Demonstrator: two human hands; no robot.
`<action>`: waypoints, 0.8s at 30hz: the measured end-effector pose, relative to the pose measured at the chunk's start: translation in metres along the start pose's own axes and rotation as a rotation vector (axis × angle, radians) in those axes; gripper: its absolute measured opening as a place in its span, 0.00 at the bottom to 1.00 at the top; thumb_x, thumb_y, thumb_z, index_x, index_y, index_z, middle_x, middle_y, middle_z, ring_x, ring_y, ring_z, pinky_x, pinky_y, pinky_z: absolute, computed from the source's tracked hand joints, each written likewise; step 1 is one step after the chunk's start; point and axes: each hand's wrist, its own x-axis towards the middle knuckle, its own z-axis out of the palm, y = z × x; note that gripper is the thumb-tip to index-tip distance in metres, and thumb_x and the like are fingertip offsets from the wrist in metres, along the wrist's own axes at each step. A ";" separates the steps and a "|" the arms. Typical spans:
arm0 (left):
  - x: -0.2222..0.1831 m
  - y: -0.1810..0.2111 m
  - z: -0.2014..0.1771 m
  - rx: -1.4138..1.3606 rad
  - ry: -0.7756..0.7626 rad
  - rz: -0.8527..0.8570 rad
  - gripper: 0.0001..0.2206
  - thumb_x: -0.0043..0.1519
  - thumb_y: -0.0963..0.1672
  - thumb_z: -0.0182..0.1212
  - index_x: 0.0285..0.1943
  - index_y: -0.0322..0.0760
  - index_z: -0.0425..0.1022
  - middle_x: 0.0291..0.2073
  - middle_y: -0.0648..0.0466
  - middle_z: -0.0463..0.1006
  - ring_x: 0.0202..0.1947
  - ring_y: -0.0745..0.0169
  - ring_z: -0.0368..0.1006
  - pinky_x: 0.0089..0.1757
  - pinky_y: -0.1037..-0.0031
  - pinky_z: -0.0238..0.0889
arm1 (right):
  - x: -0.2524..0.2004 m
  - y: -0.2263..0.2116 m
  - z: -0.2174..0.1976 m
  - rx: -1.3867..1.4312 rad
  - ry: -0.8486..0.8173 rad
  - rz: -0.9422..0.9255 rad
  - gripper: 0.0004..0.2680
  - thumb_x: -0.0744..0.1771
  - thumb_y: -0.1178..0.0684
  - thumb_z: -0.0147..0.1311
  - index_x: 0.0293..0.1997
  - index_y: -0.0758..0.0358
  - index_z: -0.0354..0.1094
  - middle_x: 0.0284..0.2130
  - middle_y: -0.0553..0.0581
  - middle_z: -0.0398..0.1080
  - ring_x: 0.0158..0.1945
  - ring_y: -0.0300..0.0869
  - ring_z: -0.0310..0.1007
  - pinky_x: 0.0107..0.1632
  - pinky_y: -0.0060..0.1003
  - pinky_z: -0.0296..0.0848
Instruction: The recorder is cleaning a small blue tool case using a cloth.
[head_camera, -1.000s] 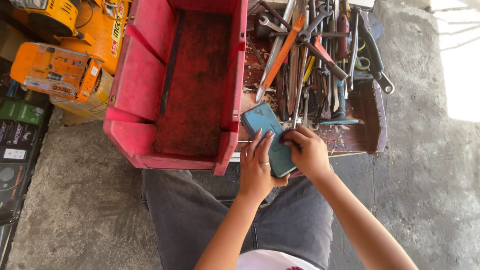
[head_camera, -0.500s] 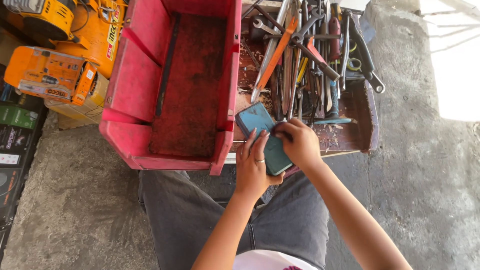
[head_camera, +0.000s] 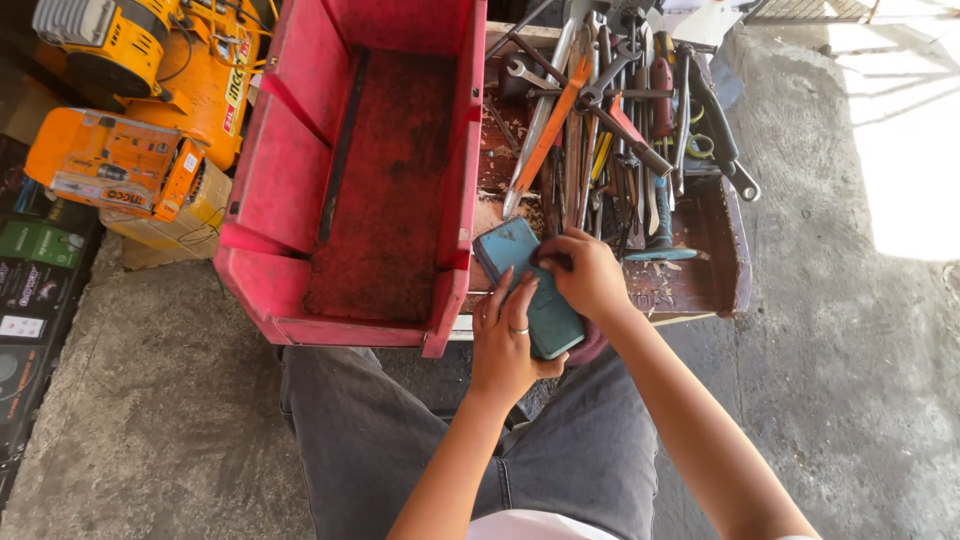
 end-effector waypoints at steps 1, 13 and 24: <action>-0.001 0.000 0.000 0.005 0.003 0.002 0.54 0.28 0.56 0.68 0.71 0.39 0.61 0.66 0.53 0.71 0.69 0.53 0.64 0.58 0.56 0.57 | 0.005 0.002 0.004 0.003 0.002 -0.005 0.04 0.62 0.52 0.65 0.36 0.48 0.76 0.32 0.53 0.72 0.41 0.59 0.76 0.43 0.52 0.76; -0.004 -0.004 0.004 0.030 0.021 0.041 0.50 0.34 0.60 0.63 0.70 0.40 0.62 0.66 0.54 0.70 0.69 0.53 0.63 0.58 0.56 0.58 | -0.005 -0.013 -0.014 -0.197 -0.268 0.237 0.04 0.65 0.47 0.61 0.41 0.45 0.75 0.39 0.49 0.74 0.48 0.53 0.77 0.50 0.51 0.77; -0.007 -0.007 0.003 0.010 0.006 0.038 0.47 0.37 0.60 0.61 0.69 0.41 0.62 0.67 0.54 0.70 0.70 0.52 0.62 0.58 0.58 0.58 | 0.005 -0.017 -0.016 -0.182 -0.297 0.244 0.07 0.65 0.47 0.59 0.45 0.50 0.76 0.40 0.56 0.76 0.50 0.58 0.76 0.50 0.56 0.77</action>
